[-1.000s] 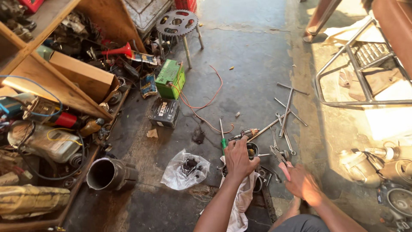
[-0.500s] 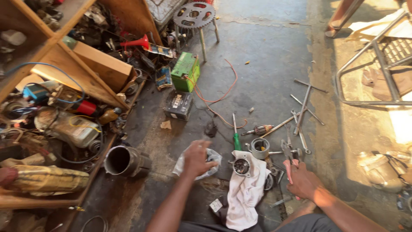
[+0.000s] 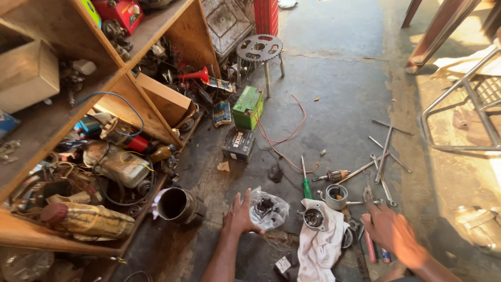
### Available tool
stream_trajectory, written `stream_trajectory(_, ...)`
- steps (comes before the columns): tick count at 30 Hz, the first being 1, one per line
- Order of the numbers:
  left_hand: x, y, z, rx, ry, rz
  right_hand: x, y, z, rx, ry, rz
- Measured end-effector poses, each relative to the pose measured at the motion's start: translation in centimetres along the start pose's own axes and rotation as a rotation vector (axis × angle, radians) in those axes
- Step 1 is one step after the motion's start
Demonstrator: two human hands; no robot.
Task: The person sits on the floor and cleans a small cylindrical motor component using a white cloth. They wipe the exterior and interior surfaces, then use pliers to remove a small internal part. The person continues to wipe the component and the removed part, placing debris into a plastic bag.
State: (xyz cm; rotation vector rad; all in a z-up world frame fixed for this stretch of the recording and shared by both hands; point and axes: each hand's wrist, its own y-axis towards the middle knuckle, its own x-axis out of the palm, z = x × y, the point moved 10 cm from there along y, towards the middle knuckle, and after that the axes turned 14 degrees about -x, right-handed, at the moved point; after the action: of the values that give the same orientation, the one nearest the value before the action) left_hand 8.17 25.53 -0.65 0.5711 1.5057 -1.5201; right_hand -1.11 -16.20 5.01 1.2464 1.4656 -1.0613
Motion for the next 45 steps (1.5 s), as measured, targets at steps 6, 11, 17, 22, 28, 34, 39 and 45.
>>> stream_trajectory(6, 2.2, 1.8, -0.3, 0.06, 0.092, 0.027, 5.0, 6.1, -11.7, -0.202, 0.559, 0.138)
stream_trajectory(11, 1.7, 3.0, -0.2, 0.134, 0.063, 0.125, 14.7, 12.2, -16.6, -0.144, 0.382, 0.067)
stream_trajectory(17, 1.5, 5.2, -2.6, 0.094, 0.062, 0.088, 18.7, 15.8, -16.7, 0.041, 0.754, 0.098)
stream_trajectory(22, -0.6, 5.4, -4.5, 0.065, -0.003, 0.182, 17.9, 16.9, -19.0, 0.049, 0.782, 0.053)
stream_trajectory(28, -6.5, -0.5, -4.3, -0.004, -0.026, 0.268, 19.0, 15.1, -20.9, 0.219, 1.021, 0.04)
stream_trajectory(34, -10.6, -10.5, -0.7, 0.139, -0.656, 0.372, 19.6, 15.5, -22.6, 0.161, 1.013, 0.154)
stream_trajectory(39, -11.1, -13.9, 1.8, 0.374, -0.706, 0.411, 21.8, 14.9, -29.4, 0.13, 1.845, 0.154)
stream_trajectory(45, -12.6, -12.1, -0.1, 0.438, -0.809, 0.528, 22.6, 17.4, -32.6, 0.129, 1.746, 0.217)
